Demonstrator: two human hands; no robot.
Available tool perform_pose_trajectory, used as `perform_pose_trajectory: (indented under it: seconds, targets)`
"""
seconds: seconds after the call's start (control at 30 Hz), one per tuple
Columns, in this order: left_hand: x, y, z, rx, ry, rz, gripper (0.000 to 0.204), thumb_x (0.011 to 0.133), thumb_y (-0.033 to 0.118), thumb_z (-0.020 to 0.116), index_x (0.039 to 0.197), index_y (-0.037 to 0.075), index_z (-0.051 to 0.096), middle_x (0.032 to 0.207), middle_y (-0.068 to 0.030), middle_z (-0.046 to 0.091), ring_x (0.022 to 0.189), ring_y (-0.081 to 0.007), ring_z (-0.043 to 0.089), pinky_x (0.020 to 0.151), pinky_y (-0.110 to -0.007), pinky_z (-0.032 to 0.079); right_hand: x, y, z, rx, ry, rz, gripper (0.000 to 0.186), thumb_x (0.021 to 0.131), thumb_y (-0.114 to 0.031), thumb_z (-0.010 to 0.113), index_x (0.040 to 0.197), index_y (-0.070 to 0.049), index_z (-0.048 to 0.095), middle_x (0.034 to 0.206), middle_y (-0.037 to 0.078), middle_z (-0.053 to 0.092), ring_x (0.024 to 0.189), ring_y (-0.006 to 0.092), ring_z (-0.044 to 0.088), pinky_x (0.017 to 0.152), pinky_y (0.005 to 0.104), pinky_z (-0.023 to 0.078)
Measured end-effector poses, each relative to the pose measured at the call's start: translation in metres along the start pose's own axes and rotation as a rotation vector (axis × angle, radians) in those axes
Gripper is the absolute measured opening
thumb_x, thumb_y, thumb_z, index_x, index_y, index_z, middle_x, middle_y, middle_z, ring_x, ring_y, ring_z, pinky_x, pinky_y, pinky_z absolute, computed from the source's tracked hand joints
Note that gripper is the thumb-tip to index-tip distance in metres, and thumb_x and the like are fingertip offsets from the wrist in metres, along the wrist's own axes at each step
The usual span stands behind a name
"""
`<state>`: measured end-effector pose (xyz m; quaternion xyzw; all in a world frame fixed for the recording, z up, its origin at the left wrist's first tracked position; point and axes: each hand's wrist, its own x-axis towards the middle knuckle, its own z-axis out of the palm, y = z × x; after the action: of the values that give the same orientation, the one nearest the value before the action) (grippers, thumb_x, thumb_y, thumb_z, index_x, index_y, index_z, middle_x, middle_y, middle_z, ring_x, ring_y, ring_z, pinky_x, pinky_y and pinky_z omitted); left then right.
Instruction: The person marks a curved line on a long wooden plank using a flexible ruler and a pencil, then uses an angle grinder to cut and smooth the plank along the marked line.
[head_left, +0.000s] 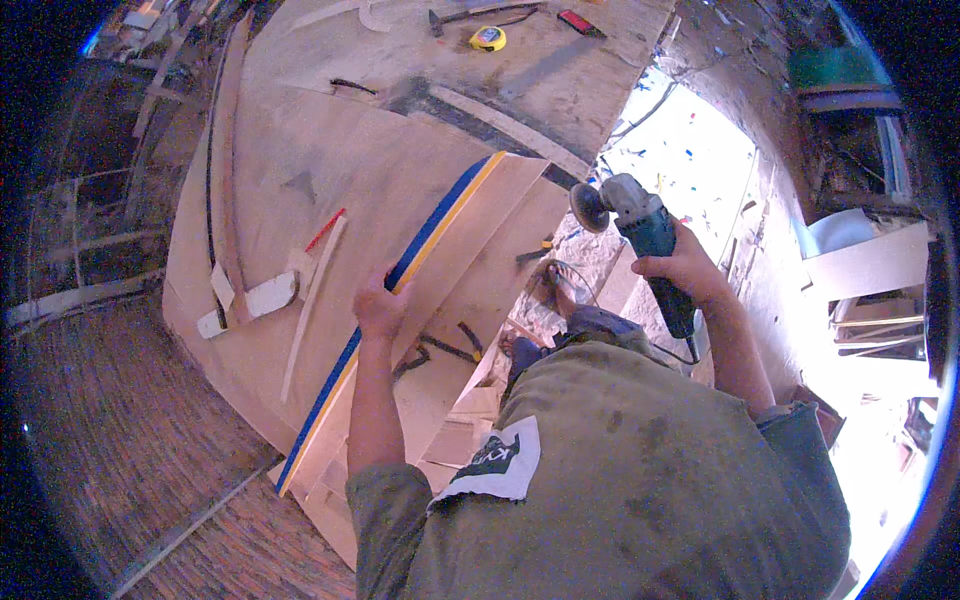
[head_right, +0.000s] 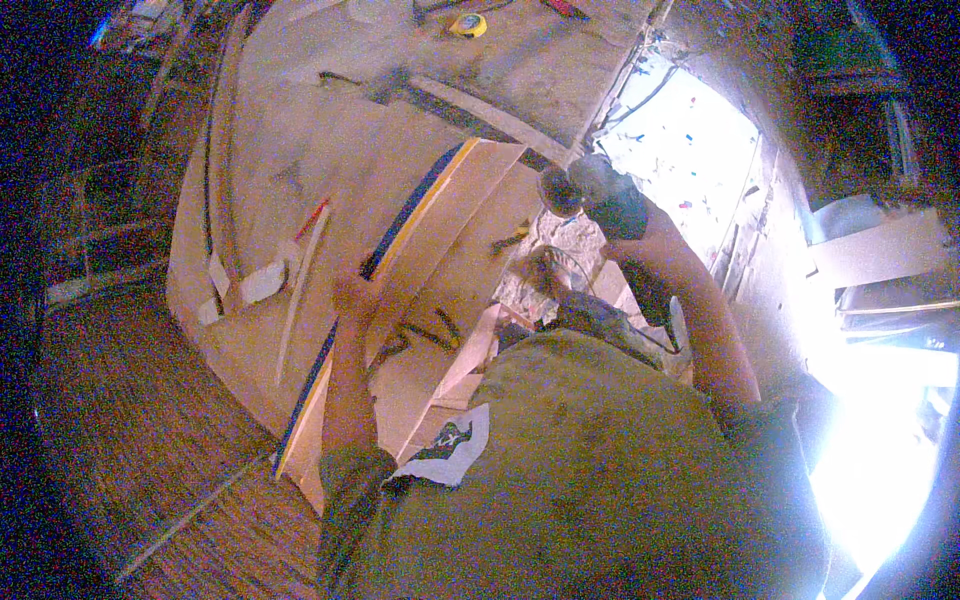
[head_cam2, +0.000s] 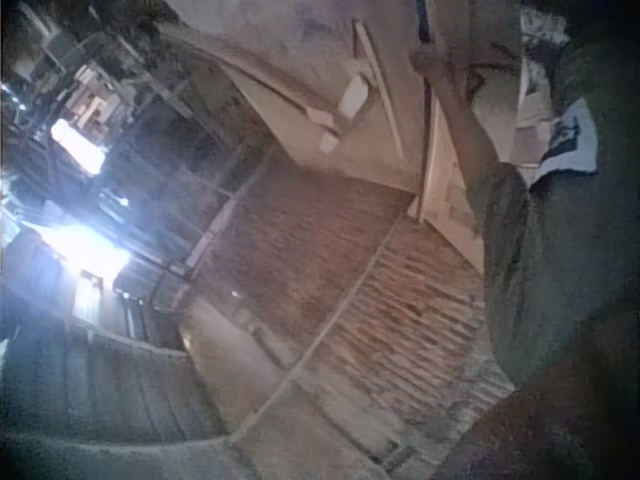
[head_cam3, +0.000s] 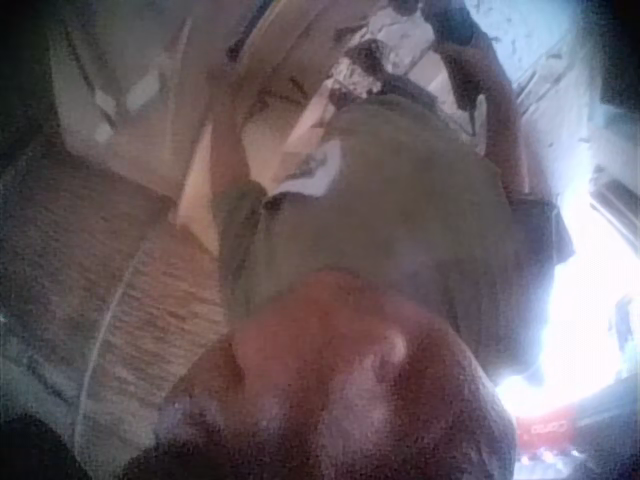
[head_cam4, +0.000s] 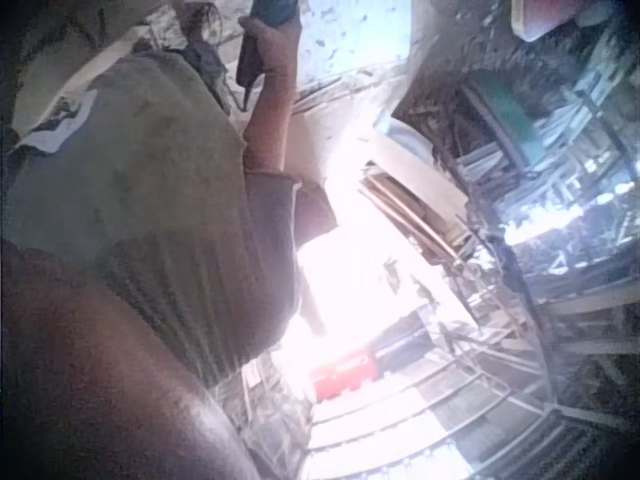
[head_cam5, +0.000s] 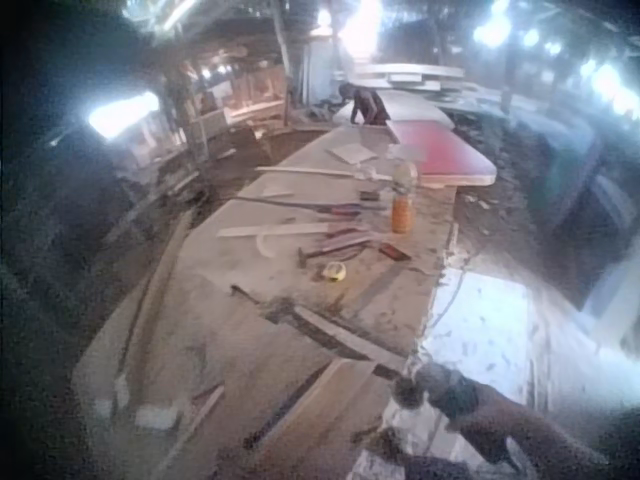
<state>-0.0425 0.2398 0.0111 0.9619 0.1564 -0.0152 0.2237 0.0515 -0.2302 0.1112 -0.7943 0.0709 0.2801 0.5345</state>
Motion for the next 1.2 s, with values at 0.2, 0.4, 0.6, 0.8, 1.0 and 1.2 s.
perform_pose_trajectory:
  seconds: [0.2,0.4,0.6,0.8,1.0,1.2]
  targets:
    - [0.048,0.074,-0.003,-0.146,0.072,0.128,0.057,0.079,0.034,0.081,0.125,0.004,0.067,0.115,-0.0202,0.07,0.109,-0.0385,0.066,0.094,-0.046,0.053,0.012,0.01,-0.001,-0.013,-0.031,-0.029,0.074,0.063,-0.017,0.086,0.13,-0.003,0.059,0.119,0.009,0.067,0.108,0.0236,0.063,0.101,0.0373,0.047]
    - [0.114,0.158,0.027,-0.05,-0.026,0.36,0.049,0.085,0.027,0.075,0.128,0.006,0.065,0.12,-0.021,0.069,0.113,-0.0391,0.064,0.096,-0.047,0.052,0.021,0.016,-0.013,0.075,-0.059,-0.054,0.076,0.063,-0.016,0.087,0.132,-0.002,0.057,0.117,0.009,0.066,0.106,0.0224,0.062,0.098,0.0363,0.047]
    - [0.155,0.146,0.073,-0.038,-0.187,0.296,0.033,0.085,0.015,0.072,0.117,0.007,0.07,0.114,-0.018,0.07,0.106,-0.0373,0.067,0.093,-0.046,0.054,0.035,0.022,-0.033,-0.024,-0.062,0.021,0.076,0.065,-0.02,0.086,0.132,-0.001,0.056,0.116,0.01,0.066,0.104,0.0219,0.061,0.096,0.037,0.048]
    - [0.171,0.169,0.074,-0.096,-0.243,0.412,0.029,0.082,0.006,0.071,0.111,0.007,0.071,0.11,-0.0169,0.071,0.102,-0.0372,0.068,0.089,-0.043,0.055,0.047,0.03,-0.057,0.029,-0.058,0.017,0.081,0.063,-0.019,0.085,0.135,0.001,0.053,0.112,0.009,0.065,0.1,0.02,0.06,0.092,0.0347,0.049]
    - [0.17,0.172,0.068,-0.133,-0.319,0.348,0.04,0.079,0.007,0.073,0.118,0.006,0.07,0.115,-0.0185,0.07,0.108,-0.0378,0.067,0.093,-0.043,0.054,0.073,0.033,-0.063,0.009,-0.082,0.035,0.075,0.062,-0.021,0.084,0.129,-0.003,0.057,0.113,0.009,0.067,0.102,0.0227,0.062,0.097,0.0372,0.049]
    - [0.111,0.145,0.015,-0.214,-0.072,0.154,0.093,0.07,0.023,0.087,0.15,0.007,0.044,0.142,-0.0187,0.057,0.134,-0.0378,0.051,0.113,-0.044,0.04,0.085,0.022,-0.064,0.053,-0.122,0.037,0.082,0.061,-0.018,0.085,0.135,0.0,0.054,0.11,0.008,0.064,0.097,0.0194,0.061,0.091,0.0343,0.049]
